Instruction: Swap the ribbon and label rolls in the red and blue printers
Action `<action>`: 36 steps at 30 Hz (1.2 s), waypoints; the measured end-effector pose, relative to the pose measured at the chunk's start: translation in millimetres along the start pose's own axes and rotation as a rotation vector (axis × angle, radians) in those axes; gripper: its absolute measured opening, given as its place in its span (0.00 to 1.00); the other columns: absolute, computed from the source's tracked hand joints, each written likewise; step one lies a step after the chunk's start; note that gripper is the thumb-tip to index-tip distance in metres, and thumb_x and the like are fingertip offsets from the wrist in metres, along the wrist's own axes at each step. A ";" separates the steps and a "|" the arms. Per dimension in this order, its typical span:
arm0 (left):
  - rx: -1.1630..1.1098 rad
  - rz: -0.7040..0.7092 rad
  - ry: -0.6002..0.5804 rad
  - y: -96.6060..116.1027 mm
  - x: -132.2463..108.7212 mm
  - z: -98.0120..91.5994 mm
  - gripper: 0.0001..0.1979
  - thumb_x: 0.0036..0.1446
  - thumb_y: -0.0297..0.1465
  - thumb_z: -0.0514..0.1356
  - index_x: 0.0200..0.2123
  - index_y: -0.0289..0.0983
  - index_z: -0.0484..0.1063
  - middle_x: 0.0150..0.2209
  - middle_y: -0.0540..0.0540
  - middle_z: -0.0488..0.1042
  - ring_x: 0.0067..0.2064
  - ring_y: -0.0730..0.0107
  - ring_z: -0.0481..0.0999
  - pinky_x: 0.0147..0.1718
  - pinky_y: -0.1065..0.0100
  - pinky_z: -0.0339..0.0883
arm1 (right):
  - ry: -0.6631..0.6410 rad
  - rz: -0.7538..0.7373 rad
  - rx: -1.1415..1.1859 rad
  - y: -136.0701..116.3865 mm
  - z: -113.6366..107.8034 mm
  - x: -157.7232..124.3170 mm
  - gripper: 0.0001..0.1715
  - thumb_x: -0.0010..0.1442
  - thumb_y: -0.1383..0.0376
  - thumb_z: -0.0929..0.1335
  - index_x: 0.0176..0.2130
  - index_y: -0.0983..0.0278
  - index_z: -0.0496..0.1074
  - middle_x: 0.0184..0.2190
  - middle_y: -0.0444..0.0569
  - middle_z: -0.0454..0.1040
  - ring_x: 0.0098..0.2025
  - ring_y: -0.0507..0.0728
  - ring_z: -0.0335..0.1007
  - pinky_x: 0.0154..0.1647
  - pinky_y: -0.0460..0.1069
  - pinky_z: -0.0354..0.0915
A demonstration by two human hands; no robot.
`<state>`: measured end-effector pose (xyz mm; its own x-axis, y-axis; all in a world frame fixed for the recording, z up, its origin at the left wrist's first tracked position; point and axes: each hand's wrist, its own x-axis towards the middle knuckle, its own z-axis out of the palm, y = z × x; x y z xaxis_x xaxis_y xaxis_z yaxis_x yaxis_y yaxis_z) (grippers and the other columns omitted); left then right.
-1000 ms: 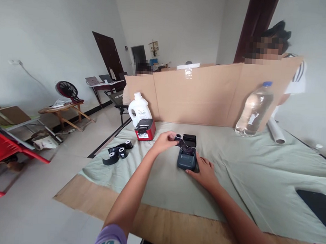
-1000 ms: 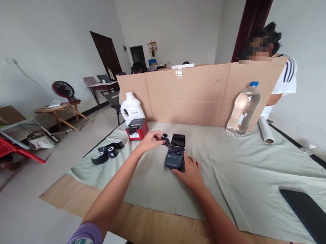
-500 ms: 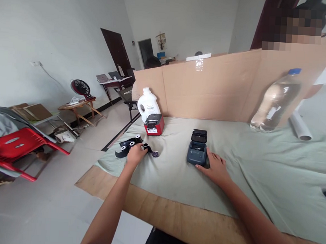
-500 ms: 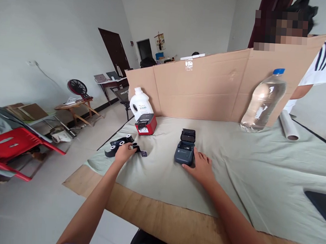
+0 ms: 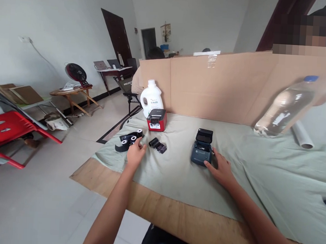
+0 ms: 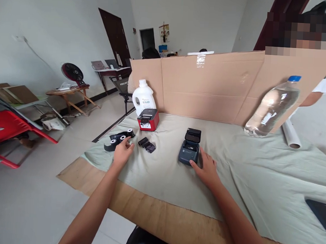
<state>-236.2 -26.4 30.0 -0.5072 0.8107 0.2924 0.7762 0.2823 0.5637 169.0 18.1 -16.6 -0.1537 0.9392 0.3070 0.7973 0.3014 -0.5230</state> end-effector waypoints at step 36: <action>0.051 -0.065 -0.001 -6.3 4.3 -4.3 0.18 0.63 0.32 0.57 0.56 0.40 0.73 0.50 0.43 0.80 0.52 0.58 0.77 0.47 0.64 0.69 | 0.015 0.016 -0.077 -0.4 -1.0 2.8 0.43 0.64 0.43 0.59 0.68 0.63 0.55 0.61 0.62 0.67 0.63 0.72 0.62 0.61 0.69 0.58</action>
<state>-244.9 -26.9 31.0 -0.5567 0.7905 0.2554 0.7597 0.3600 0.5415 168.8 20.4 -14.7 -0.1324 0.9410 0.3113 0.8421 0.2725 -0.4654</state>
